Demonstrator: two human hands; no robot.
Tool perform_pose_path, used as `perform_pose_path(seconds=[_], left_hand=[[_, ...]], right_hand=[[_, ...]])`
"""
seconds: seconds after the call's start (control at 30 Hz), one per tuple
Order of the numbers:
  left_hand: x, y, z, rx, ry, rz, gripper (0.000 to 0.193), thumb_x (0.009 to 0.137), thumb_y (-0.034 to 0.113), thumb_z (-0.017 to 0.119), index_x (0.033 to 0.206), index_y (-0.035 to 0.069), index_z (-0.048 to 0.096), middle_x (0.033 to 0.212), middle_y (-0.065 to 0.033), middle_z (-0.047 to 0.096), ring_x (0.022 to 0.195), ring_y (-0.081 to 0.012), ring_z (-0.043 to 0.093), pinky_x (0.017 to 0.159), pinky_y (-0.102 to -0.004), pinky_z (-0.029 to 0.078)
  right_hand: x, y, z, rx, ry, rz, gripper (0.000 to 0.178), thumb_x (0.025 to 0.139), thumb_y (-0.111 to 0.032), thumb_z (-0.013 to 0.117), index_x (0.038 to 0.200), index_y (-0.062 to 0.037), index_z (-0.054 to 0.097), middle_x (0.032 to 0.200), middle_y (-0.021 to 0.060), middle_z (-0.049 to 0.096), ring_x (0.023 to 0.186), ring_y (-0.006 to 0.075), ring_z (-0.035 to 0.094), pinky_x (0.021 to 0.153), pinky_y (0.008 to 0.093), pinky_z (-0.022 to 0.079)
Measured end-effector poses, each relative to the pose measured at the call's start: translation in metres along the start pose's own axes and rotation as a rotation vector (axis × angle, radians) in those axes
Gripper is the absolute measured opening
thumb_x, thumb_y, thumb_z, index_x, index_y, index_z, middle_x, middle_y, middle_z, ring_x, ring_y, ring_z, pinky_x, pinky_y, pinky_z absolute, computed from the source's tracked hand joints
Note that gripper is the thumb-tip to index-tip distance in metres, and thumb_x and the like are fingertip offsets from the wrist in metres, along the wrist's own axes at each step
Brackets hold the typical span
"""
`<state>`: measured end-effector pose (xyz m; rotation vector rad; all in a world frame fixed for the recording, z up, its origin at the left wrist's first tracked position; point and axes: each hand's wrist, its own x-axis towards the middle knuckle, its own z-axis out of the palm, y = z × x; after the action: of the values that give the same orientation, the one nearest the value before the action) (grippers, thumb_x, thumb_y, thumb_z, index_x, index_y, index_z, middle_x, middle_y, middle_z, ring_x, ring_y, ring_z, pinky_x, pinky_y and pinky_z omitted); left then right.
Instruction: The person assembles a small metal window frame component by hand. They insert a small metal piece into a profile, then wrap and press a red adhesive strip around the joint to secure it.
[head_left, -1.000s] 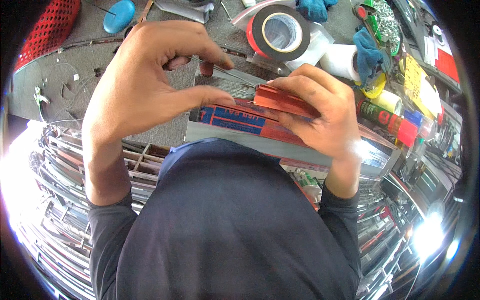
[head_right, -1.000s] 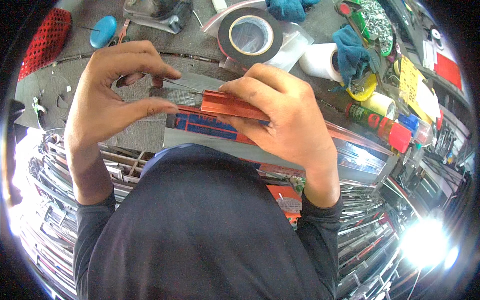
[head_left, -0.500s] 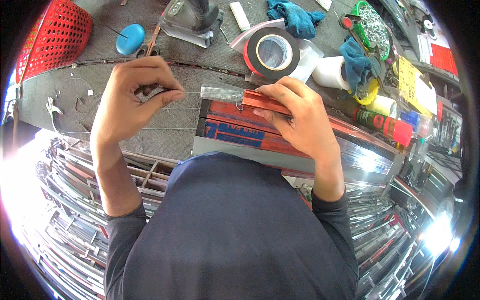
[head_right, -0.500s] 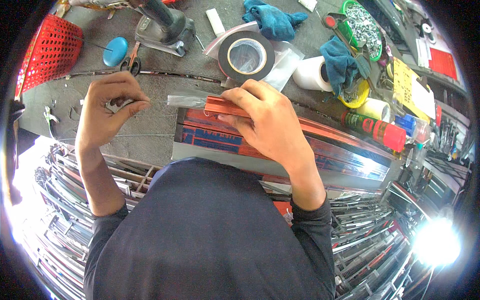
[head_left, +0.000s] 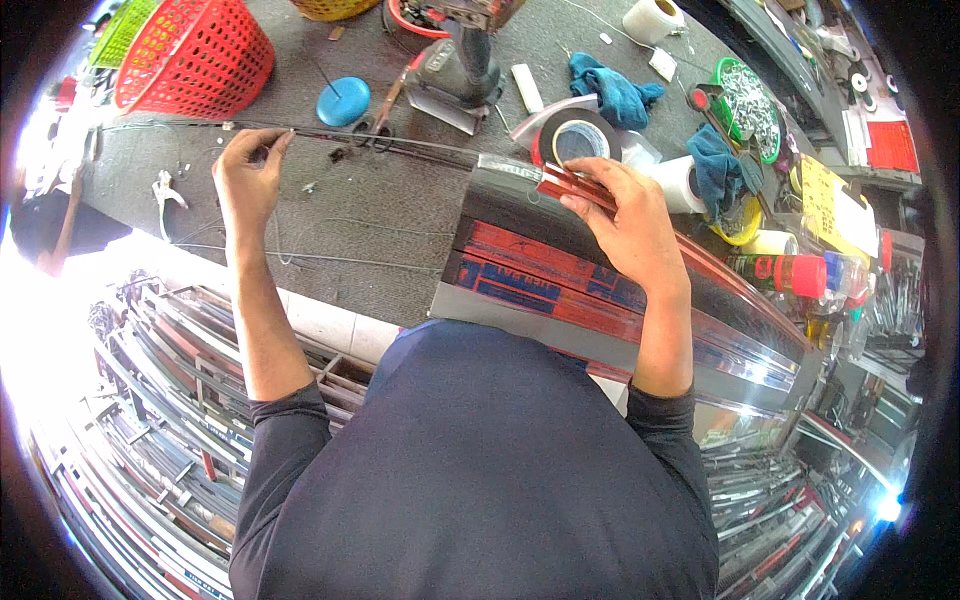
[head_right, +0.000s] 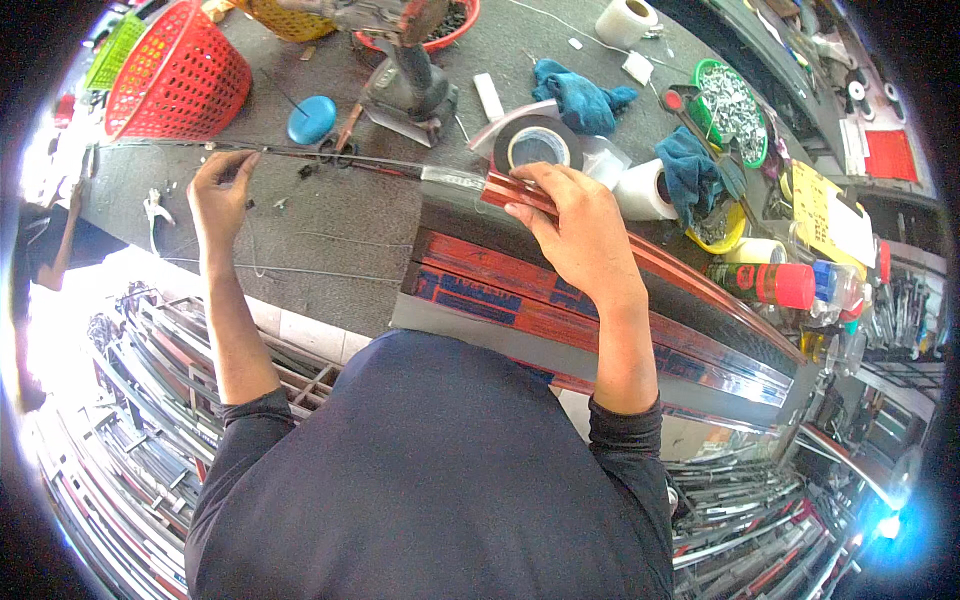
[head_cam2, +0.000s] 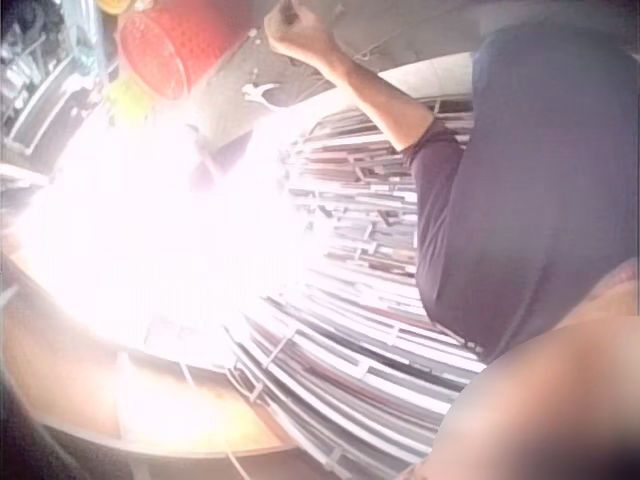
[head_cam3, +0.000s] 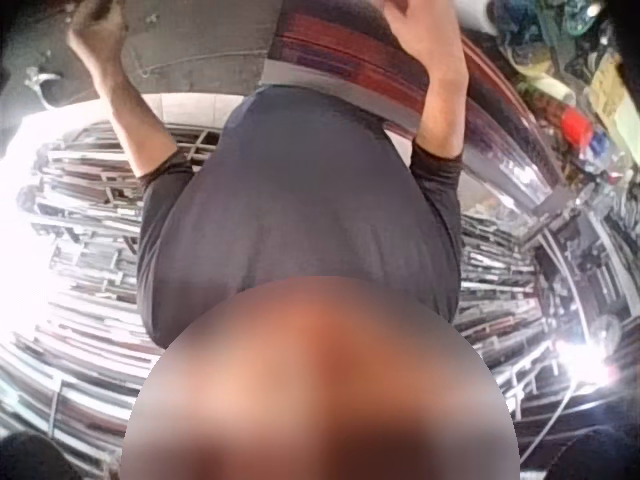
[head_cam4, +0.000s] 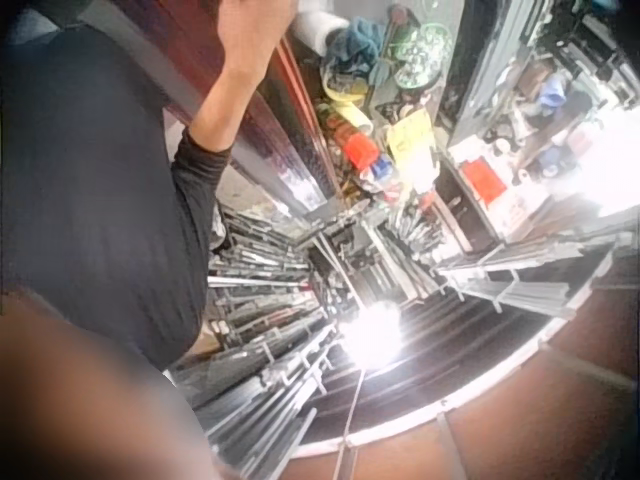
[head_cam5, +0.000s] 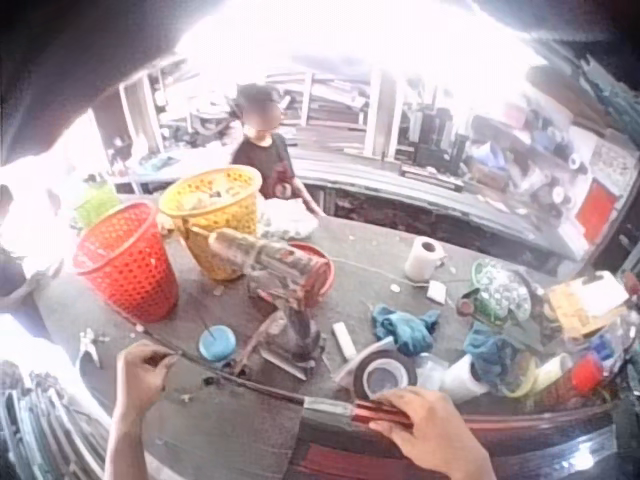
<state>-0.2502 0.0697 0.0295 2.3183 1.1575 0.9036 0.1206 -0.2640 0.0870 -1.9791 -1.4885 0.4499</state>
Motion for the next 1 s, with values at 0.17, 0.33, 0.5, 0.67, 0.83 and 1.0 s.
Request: perform_pose_path(seconds=[0.17,0.33,0.5,0.67,0.83,1.0], left_hand=[[-0.022,0.021,0.010,0.239,0.200,0.187,0.025,0.099,0.013,0.092,0.123,0.009,0.089,0.114,-0.0097,0.087,0.104,-0.0230,0.082,0.094,-0.0368,0.061],[-0.099,0.129,0.070,-0.327,-0.141,0.049,0.022,0.095,0.011,0.094,0.115,0.005,0.086,0.118,-0.0123,0.085,0.109,-0.0266,0.080,0.098,-0.0398,0.062],[-0.123,0.187,0.115,-0.465,-0.042,0.005,0.049,0.098,0.019,0.094,0.142,0.004,0.077,0.136,-0.0137,0.081,0.126,-0.0291,0.078,0.111,-0.0438,0.058],[-0.106,0.179,0.126,-0.618,-0.279,-0.041,0.056,0.097,0.024,0.098,0.143,0.002,0.077,0.134,-0.0140,0.084,0.135,-0.0266,0.076,0.121,-0.0461,0.055],[-0.069,0.167,0.126,-0.734,-0.360,0.030,0.054,0.089,0.022,0.107,0.128,-0.004,0.079,0.123,-0.0089,0.085,0.119,-0.0164,0.076,0.111,-0.0361,0.058],[-0.057,0.177,0.126,-0.856,-0.475,-0.021,0.048,0.093,0.021,0.106,0.126,-0.003,0.081,0.117,-0.0075,0.086,0.110,-0.0152,0.078,0.104,-0.0328,0.060]], right_hand=[[-0.007,0.003,0.010,0.054,0.012,0.004,0.032,0.102,-0.018,0.090,0.129,-0.0022,0.080,0.121,0.0188,0.084,0.112,0.0390,0.082,0.099,0.0481,0.063],[-0.016,-0.003,0.008,0.035,0.091,-0.041,0.032,0.101,-0.022,0.091,0.126,-0.0045,0.081,0.120,0.0185,0.084,0.112,0.0402,0.081,0.099,0.0502,0.063],[-0.027,-0.014,0.002,0.075,0.128,-0.075,0.033,0.101,-0.018,0.092,0.128,-0.0017,0.081,0.120,0.0178,0.085,0.111,0.0363,0.083,0.097,0.0465,0.065],[-0.029,-0.019,-0.006,0.060,0.119,-0.096,0.034,0.103,-0.013,0.091,0.132,0.0017,0.081,0.121,0.0178,0.086,0.110,0.0301,0.086,0.097,0.0411,0.067],[-0.020,-0.022,-0.021,0.008,0.174,-0.130,0.033,0.104,-0.013,0.090,0.133,0.0012,0.082,0.121,0.0172,0.086,0.109,0.0281,0.087,0.096,0.0394,0.067],[-0.018,-0.029,-0.034,0.016,0.145,-0.114,0.034,0.104,-0.014,0.091,0.132,0.0021,0.081,0.120,0.0165,0.086,0.107,0.0261,0.086,0.095,0.0385,0.067]])
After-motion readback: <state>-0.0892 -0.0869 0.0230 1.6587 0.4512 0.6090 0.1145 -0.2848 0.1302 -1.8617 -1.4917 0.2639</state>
